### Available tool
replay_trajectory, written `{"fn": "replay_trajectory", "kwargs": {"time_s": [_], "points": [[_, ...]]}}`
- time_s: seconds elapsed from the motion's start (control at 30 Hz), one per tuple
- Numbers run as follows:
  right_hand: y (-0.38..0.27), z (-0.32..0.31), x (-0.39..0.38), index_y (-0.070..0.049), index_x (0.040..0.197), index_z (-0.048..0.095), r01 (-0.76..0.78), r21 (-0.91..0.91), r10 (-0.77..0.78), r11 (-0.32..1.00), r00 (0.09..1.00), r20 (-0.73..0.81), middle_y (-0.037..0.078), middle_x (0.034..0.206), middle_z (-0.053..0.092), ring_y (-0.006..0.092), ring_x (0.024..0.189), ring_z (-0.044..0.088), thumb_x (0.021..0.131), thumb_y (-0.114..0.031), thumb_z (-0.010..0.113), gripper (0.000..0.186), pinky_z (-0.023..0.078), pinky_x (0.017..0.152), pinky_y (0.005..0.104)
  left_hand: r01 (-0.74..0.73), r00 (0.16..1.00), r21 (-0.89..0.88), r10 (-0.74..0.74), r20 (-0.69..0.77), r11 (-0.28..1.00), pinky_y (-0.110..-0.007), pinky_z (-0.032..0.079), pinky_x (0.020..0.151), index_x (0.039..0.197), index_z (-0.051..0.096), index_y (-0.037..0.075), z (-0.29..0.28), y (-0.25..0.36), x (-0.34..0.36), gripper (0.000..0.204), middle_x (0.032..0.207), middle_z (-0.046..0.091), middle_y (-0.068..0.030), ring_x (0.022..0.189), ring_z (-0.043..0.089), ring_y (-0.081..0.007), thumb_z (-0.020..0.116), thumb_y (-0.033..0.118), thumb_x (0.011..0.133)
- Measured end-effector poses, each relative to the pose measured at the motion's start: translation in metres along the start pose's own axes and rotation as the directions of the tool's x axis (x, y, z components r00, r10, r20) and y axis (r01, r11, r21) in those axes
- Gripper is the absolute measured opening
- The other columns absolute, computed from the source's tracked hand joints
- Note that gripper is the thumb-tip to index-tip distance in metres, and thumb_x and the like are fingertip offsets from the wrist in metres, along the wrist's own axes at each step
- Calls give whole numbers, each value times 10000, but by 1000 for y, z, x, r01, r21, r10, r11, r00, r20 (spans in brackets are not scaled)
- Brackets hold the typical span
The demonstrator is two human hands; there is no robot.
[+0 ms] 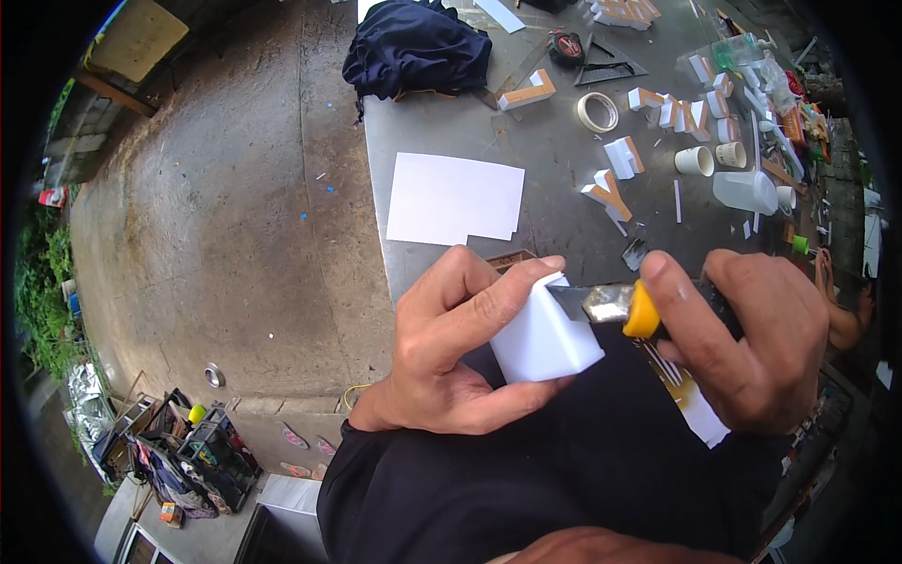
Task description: Assembling and trimming 3D foam sign letters using a utility knife.
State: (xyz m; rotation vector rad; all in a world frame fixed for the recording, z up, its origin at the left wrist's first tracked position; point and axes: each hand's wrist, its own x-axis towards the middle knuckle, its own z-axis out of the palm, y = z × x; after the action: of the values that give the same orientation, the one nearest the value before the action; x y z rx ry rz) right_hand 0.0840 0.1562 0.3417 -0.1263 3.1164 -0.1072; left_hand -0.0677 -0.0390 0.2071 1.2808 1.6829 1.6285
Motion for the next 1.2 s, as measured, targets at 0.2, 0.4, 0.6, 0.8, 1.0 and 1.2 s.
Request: {"fn": "replay_trajectory", "kwargs": {"time_s": [0.2, 0.4, 0.6, 0.8, 1.0, 1.2], "points": [[1, 0, 0, -47, 1315, 660, 11, -4, -11, 1000, 1000, 6, 156, 916, 601, 250, 678, 579, 891, -276, 729, 487, 426, 531, 375, -13, 1000, -9, 13, -7, 1000, -275, 369, 672, 1231, 715, -63, 1, -4, 0, 771, 884, 601, -63, 739, 507, -138, 924, 252, 559], [3, -2, -1, -47, 1330, 649, 9, 1, -9, 1000, 1000, 25, 157, 918, 604, 253, 674, 577, 880, -273, 735, 511, 423, 530, 375, -16, 1000, -3, 16, 8, 1000, -277, 381, 678, 1238, 709, -66, 0, -2, 1, 770, 901, 616, -72, 741, 510, -139, 922, 245, 566], [4, 1, 2, -49, 1333, 649, 14, 12, -14, 1000, 1000, 20, 158, 911, 606, 255, 676, 582, 882, -264, 730, 507, 426, 535, 382, -3, 1000, 2, 3, 6, 1000, -276, 382, 682, 1238, 710, -65, -1, -3, 1, 774, 891, 605, -62, 748, 514, -138, 921, 257, 566], [4, 1, 4, -52, 1336, 649, -1, 21, 0, 1000, 999, 46, 150, 909, 606, 256, 678, 580, 874, -246, 736, 508, 431, 548, 383, -3, 1000, 5, 3, -5, 1000, -275, 379, 685, 1242, 711, -60, -1, -5, 1, 786, 890, 595, -56, 754, 512, -134, 921, 275, 563], [4, 2, 4, -55, 1331, 654, -11, 35, 9, 999, 999, 39, 144, 906, 603, 256, 679, 578, 851, -241, 747, 523, 430, 553, 384, 8, 1000, 9, -8, -1, 1000, -274, 371, 681, 1240, 712, -60, -2, -4, 2, 791, 881, 586, -51, 743, 498, -133, 926, 290, 563], [5, -1, 2, -56, 1328, 659, -16, 12, 15, 1000, 999, 45, 140, 901, 599, 254, 675, 575, 864, -252, 741, 510, 425, 550, 382, 1, 1000, 2, -1, 9, 1000, -274, 376, 687, 1240, 711, -61, -1, -4, 5, 793, 874, 587, -49, 746, 502, -137, 930, 295, 566]]}}
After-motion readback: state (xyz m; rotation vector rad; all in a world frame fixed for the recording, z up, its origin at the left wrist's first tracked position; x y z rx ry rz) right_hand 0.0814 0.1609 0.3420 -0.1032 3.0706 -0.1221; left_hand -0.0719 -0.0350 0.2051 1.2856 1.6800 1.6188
